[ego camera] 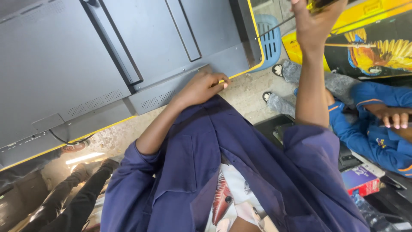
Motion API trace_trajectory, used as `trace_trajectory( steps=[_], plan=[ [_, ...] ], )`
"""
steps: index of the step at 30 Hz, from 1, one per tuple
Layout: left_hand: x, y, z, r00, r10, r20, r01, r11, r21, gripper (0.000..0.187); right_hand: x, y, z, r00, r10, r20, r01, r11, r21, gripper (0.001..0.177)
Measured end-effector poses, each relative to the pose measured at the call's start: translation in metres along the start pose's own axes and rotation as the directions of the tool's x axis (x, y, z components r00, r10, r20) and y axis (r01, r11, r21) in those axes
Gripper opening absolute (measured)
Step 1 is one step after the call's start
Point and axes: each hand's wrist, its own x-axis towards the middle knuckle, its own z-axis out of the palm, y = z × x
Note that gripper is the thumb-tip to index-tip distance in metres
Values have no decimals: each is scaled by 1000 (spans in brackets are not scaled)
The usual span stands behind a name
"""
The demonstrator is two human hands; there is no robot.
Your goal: Disassembling a television by removing screws from the back panel and lifting the casing
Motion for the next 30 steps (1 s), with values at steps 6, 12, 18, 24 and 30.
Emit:
trace_trajectory(
  steps=[6,12,18,24,30],
  plan=[
    [-31,3,-2,995,26,-98,-30,999,-41,22,-48,24,-19,969,165,182,142,231,-963,66],
    [-37,11,-6,995,-15,-95,5,995,-103,26,-52,20,-21,891,431,143,35,249,-968,68],
    [-30,8,-9,987,-155,37,160,966,-204,26,-46,22,0,935,353,-15,-214,530,-821,30],
    [-29,-9,-3,972,-233,2,228,949,-216,31,-54,33,14,851,523,-52,-191,215,-958,61],
    [-34,-14,-3,967,-252,-24,237,934,-268,29,-51,16,20,842,540,-11,-247,366,-897,13]
  ],
)
